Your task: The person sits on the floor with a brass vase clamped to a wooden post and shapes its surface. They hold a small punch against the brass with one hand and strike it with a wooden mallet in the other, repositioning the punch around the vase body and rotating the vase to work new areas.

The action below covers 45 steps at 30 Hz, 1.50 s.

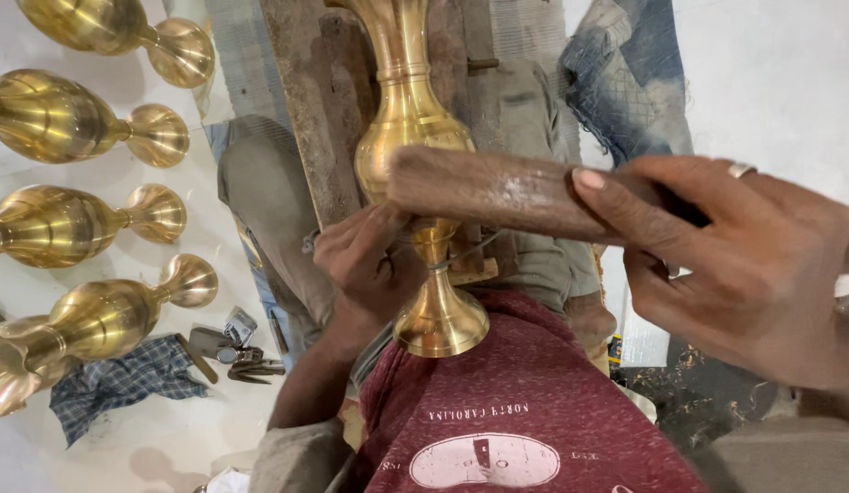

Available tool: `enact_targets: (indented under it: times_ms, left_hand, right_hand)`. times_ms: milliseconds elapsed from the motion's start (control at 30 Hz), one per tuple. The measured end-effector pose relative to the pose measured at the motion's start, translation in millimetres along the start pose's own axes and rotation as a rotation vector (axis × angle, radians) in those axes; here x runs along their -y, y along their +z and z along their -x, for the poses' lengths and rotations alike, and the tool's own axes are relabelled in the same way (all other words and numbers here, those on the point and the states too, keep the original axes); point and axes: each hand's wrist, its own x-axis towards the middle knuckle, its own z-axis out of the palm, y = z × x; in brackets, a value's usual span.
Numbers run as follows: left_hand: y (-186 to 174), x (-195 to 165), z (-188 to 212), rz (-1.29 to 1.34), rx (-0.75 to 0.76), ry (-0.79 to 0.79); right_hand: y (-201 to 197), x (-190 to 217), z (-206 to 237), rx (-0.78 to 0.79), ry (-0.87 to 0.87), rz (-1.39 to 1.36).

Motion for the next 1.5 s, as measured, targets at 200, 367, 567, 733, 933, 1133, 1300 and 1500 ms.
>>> enact_targets:
  times_ms: [200,367,567,733,933,1133,1300,1500]
  left_hand:
    - [18,-5,29,-0.175,-0.235,-0.136]
    - [33,0,40,0.009,-0.419,-0.251]
    - [36,-6,42,-0.026,-0.371,-0.19]
    - [37,-9,33,-0.066,-0.313,-0.186]
    - [39,-10,39,-0.043,-0.27,-0.238]
    - [38,-12,47,0.003,-0.202,-0.297]
    - [31,-10,27,-0.125,-0.119,-0.164]
    - [10,-17,-12,-0.11,0.193,-0.017]
  right_hand:
    - [-33,5,-34,0.262,-0.138,0.188]
    - [-37,13,-56,0.328,-0.18,0.293]
    - [-42,12,-62,0.189,-0.11,-0.062]
    - [-46,14,-63,0.244,-0.251,0.244]
    - [-50,13,-64,0.236,-0.252,0.301]
    - [-39,-5,-49,0.248,-0.164,0.136]
    - [-32,-16,-37,0.21,-0.203,0.057]
    - [-1,-28,2,0.146,0.009,-0.008]
